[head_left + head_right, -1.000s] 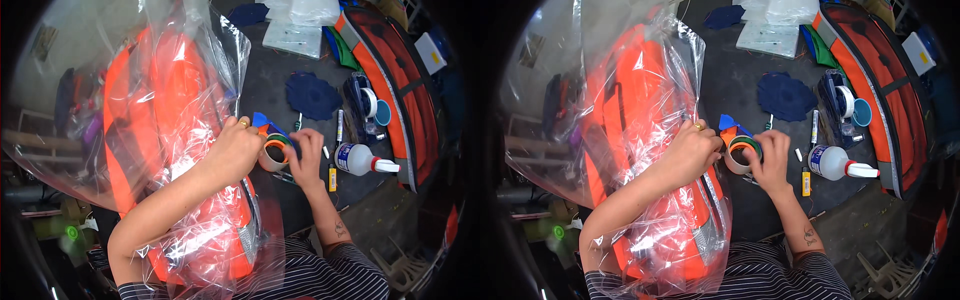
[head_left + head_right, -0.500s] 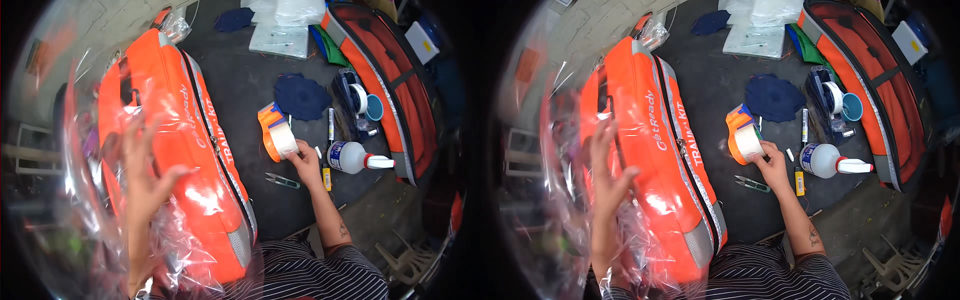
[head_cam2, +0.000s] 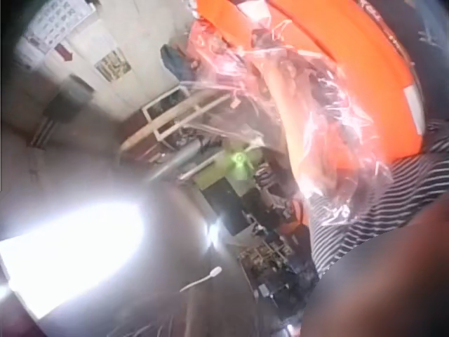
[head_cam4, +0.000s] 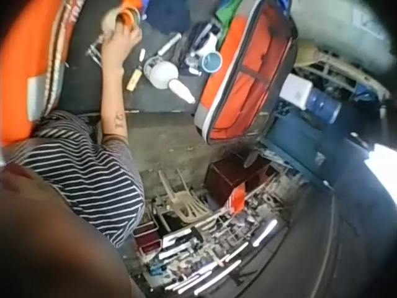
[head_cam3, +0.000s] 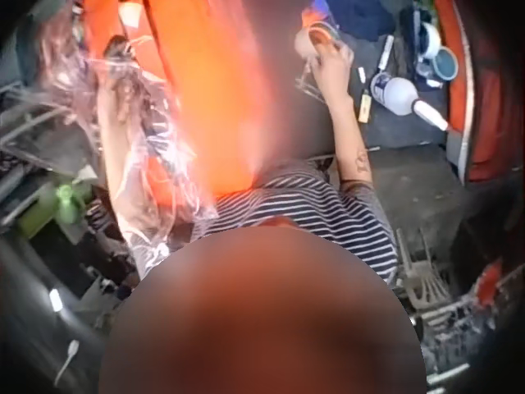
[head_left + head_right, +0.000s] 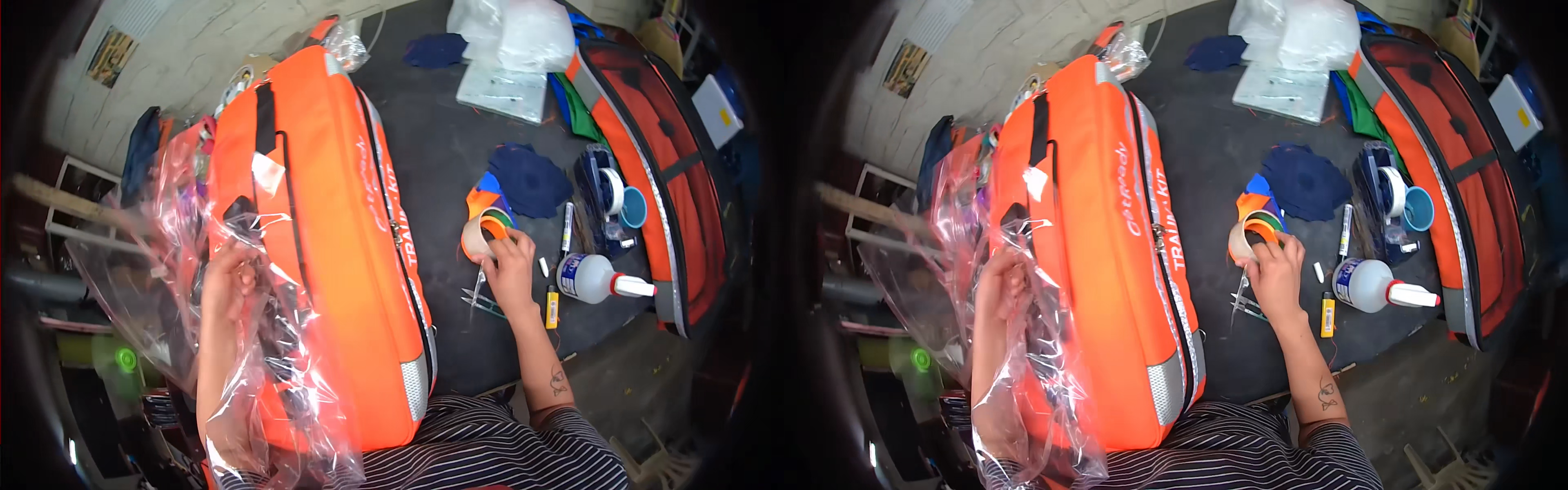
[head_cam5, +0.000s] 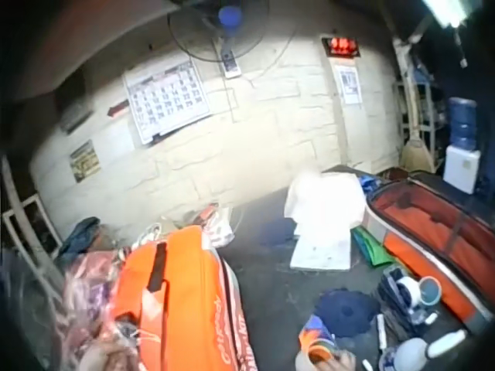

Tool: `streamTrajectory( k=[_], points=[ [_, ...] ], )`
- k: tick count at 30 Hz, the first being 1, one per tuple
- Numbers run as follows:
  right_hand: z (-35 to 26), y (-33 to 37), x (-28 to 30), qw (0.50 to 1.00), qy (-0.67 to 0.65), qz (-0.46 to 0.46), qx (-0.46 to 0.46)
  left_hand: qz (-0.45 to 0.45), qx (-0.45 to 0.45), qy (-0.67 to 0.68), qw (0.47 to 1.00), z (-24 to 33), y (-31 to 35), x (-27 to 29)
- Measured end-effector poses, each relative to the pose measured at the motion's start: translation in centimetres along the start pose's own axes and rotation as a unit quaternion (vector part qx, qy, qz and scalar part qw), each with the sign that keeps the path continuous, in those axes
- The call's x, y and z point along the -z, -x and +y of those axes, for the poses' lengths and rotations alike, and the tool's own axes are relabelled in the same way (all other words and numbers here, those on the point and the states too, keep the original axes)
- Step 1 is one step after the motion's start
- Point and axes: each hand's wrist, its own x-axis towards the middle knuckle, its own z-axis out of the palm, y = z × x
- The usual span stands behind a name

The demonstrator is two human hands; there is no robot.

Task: Packaging an orange trauma kit bag into a clear plastic sleeve and sealing it with tape.

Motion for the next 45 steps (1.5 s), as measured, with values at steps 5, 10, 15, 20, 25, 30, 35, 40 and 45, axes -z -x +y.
streamTrajectory(
  k=[5,10,15,20,25,30,35,40,45],
  points=[
    [-0.9,-0.8,0.1,0.988,0.084,-0.121,0.042,-0.041,-0.057,-0.182,0.981,0.1,1.9,-2.7],
    [-3.2,-1.6,2.9,0.971,0.135,-0.168,0.099,-0.258,0.016,0.189,0.947,1.3,2.1,-1.9],
    [-13.4,-4.0,7.1,0.943,-0.215,-0.13,0.217,-0.342,-0.014,0.273,0.899,1.1,1.9,-2.3],
    [-21.6,-3.2,3.5,0.84,-0.104,-0.336,0.414,-0.364,-0.071,0.138,0.919,1.0,0.2,-4.1],
    [-20.4,-5.9,-1.8,0.873,-0.1,-0.316,0.358,-0.173,-0.304,-0.534,0.77,3.6,10.1,-5.7],
    [-13.3,-7.1,1.8,0.917,-0.393,-0.006,0.071,0.011,-0.302,-0.66,0.688,2.2,10.2,1.3],
    [-4.0,-0.4,0.9,0.926,0.277,-0.184,-0.176,-0.129,-0.331,-0.455,0.817,0.2,4.0,6.2],
    [1.8,1.1,-0.3,0.986,0.013,-0.077,-0.15,-0.155,-0.28,-0.477,0.819,0.8,2.0,3.3],
    [4.0,-0.4,1.6,0.99,0.083,0.053,-0.103,-0.15,-0.325,-0.521,0.775,0.4,1.6,1.9]
  ],
)
